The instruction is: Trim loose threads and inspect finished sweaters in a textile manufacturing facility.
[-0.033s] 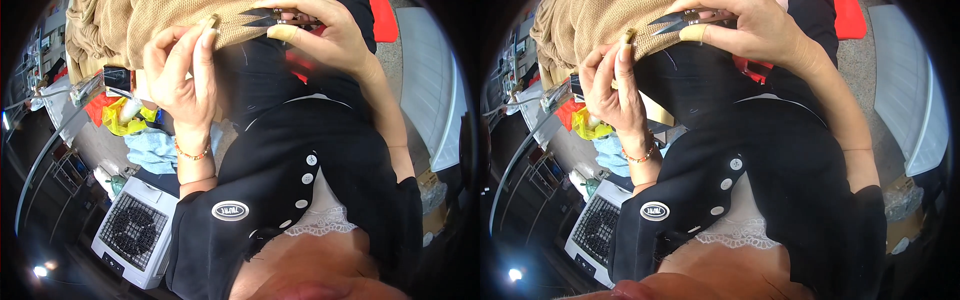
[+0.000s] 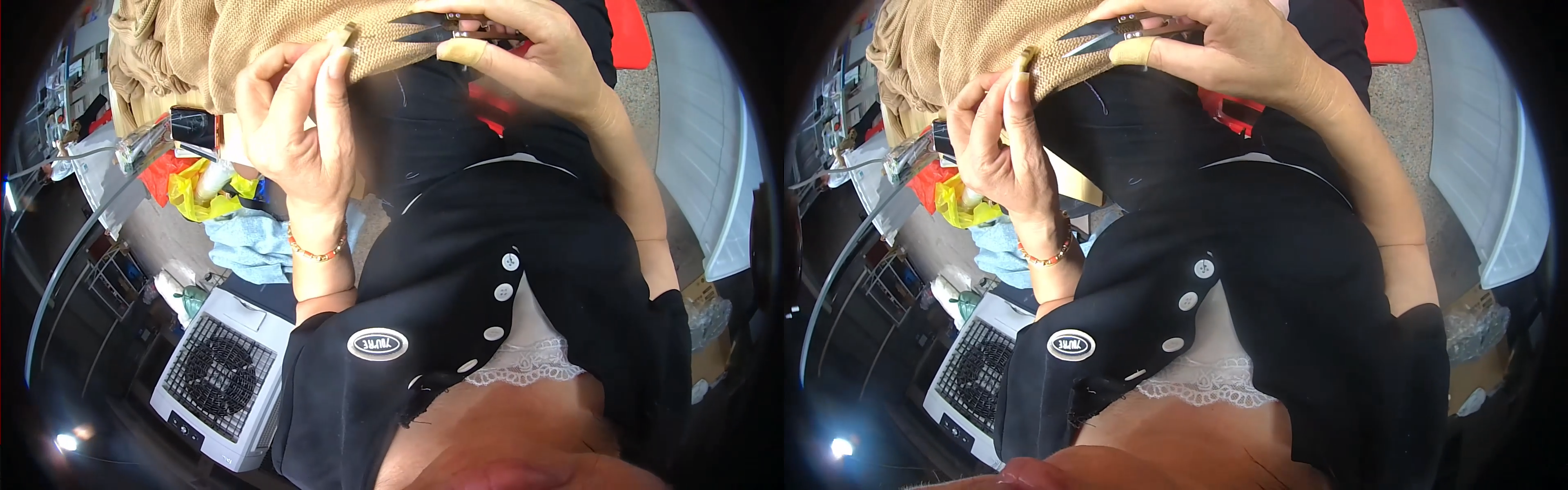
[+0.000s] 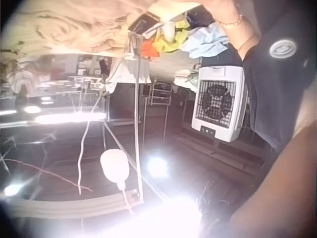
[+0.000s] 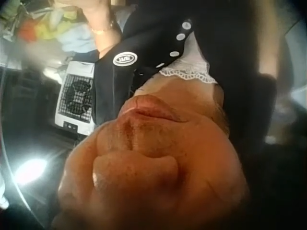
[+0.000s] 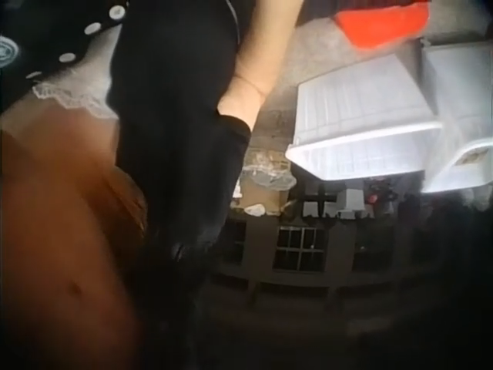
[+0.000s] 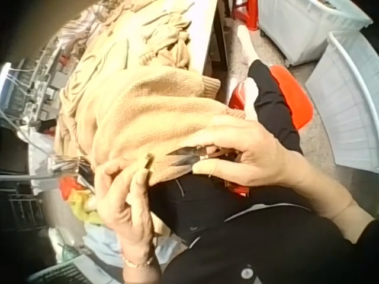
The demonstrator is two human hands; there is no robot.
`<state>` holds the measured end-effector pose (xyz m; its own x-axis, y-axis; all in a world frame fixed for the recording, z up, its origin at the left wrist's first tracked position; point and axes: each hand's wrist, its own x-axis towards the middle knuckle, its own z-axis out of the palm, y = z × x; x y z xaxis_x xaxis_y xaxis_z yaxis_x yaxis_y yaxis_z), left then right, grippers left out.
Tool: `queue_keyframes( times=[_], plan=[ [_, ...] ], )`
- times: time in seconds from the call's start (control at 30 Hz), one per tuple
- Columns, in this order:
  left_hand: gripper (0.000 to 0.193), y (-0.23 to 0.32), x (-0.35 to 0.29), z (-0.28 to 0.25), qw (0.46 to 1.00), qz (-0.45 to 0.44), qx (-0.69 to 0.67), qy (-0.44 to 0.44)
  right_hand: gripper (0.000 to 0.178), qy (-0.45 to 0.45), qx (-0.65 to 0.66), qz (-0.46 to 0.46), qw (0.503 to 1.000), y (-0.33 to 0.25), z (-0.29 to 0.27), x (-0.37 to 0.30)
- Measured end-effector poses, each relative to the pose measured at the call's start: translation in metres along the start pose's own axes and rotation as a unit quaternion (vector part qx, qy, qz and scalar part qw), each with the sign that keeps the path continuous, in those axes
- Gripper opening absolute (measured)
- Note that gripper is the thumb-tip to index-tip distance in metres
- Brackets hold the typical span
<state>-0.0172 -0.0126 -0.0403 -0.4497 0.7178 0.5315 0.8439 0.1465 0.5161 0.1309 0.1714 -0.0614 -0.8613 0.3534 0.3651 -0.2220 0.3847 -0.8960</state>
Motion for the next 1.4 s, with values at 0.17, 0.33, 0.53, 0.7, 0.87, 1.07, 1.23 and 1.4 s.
queue_keyframes(
  times=[0.17,0.33,0.53,0.7,0.87,1.07,1.23,1.4],
  plan=[
    [0.015,0.001,-0.002,0.004,0.999,-0.03,-0.03,0.01,0.035,0.013,-0.042,-0.079,0.996,-0.002,0.0,0.007],
    [0.014,0.002,0.0,0.005,0.999,-0.022,-0.031,0.02,0.033,0.017,-0.073,-0.071,0.995,-0.007,0.001,0.016],
    [0.014,0.0,-0.003,0.011,0.999,-0.006,-0.02,0.043,0.031,0.013,-0.145,-0.11,0.983,-0.004,0.001,0.024],
    [0.015,-0.003,-0.005,0.013,0.998,-0.002,-0.033,0.056,0.03,0.011,-0.154,-0.121,0.981,-0.002,0.002,0.027],
    [0.015,-0.003,-0.004,0.014,0.998,0.007,-0.028,0.052,0.029,-0.003,-0.152,-0.123,0.981,-0.001,0.0,0.028],
    [0.014,-0.004,-0.004,0.014,0.998,0.012,-0.023,0.056,0.029,-0.007,-0.066,-0.103,0.992,0.001,0.004,0.03],
    [0.015,-0.004,-0.006,0.013,0.998,-0.003,-0.019,0.055,0.029,0.056,-0.002,-0.223,0.973,0.018,0.014,0.034],
    [0.014,-0.002,-0.003,0.013,0.998,-0.003,-0.023,0.05,0.029,-0.019,-0.104,-0.116,0.988,0.0,0.001,0.031]
  ],
)
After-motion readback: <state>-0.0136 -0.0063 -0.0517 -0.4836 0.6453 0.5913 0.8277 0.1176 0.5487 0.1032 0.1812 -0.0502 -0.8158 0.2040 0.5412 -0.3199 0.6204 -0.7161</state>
